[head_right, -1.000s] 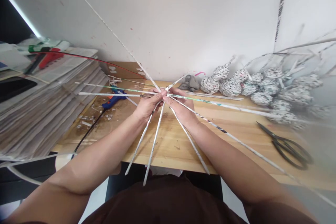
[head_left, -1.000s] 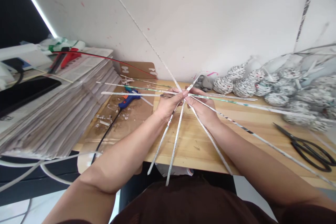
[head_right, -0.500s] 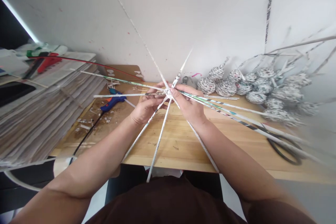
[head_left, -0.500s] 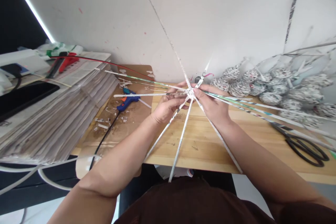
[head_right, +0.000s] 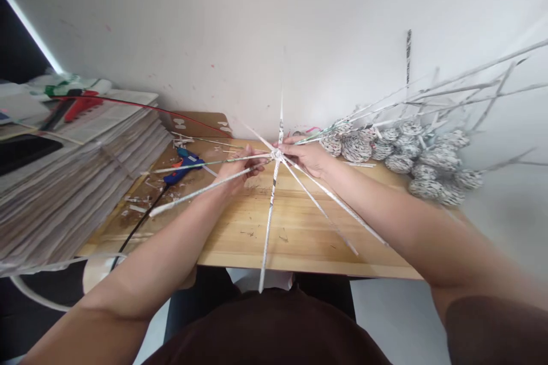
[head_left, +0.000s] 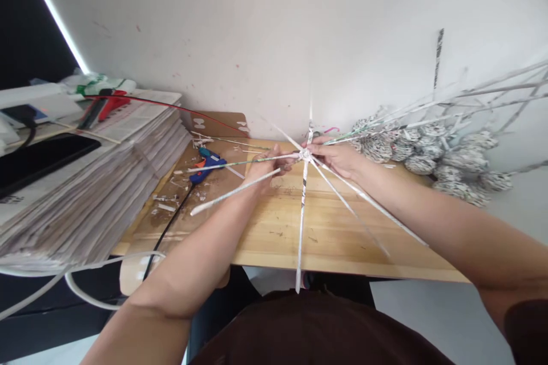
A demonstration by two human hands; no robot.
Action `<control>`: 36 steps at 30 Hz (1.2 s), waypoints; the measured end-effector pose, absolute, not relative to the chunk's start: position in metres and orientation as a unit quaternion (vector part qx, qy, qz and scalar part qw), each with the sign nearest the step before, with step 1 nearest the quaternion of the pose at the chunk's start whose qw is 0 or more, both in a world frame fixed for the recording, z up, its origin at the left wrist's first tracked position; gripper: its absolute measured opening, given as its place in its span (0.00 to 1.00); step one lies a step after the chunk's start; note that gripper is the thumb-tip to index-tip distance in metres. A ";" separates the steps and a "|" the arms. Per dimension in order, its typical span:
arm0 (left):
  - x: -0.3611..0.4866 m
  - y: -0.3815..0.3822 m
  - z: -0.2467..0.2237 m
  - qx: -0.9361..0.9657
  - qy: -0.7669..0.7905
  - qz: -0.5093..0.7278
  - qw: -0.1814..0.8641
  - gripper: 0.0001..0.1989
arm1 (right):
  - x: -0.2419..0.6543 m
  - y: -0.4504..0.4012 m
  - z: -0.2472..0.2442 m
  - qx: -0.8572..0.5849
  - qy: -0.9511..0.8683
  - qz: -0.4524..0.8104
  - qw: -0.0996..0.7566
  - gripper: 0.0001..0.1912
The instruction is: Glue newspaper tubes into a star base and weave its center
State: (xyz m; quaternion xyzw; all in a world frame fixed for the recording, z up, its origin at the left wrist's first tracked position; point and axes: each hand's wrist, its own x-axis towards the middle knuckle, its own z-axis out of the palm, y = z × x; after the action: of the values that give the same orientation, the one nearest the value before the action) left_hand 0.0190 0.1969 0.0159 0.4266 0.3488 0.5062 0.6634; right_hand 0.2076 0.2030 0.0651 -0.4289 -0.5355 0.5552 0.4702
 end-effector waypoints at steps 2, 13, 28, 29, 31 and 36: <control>0.017 0.196 0.015 0.459 0.331 0.438 0.698 0.17 | 0.206 0.200 0.047 -0.442 -0.515 0.577 0.455 0.15; 0.009 0.198 0.012 0.555 0.352 0.277 0.701 0.17 | 0.198 0.188 0.006 -0.423 -0.463 0.644 0.438 0.13; 0.004 0.205 0.005 0.558 0.345 0.274 0.703 0.26 | 0.198 0.177 -0.010 -0.415 -0.434 0.638 0.482 0.12; 0.003 0.206 0.005 0.544 0.352 0.282 0.708 0.24 | 0.199 0.177 -0.010 -0.413 -0.447 0.635 0.476 0.12; 0.002 0.207 0.006 0.508 0.375 0.302 0.714 0.22 | 0.200 0.177 -0.011 -0.411 -0.474 0.628 0.460 0.12; 0.003 0.202 0.013 0.477 0.386 0.288 0.735 0.22 | 0.202 0.175 -0.009 -0.424 -0.516 0.593 0.449 0.13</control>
State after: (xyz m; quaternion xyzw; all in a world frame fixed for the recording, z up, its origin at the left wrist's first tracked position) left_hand 0.0032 0.2024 0.0126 0.4770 0.3865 0.2881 0.7349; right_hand 0.2022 0.1750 -0.0089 -0.4240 -0.5162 0.5935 0.4489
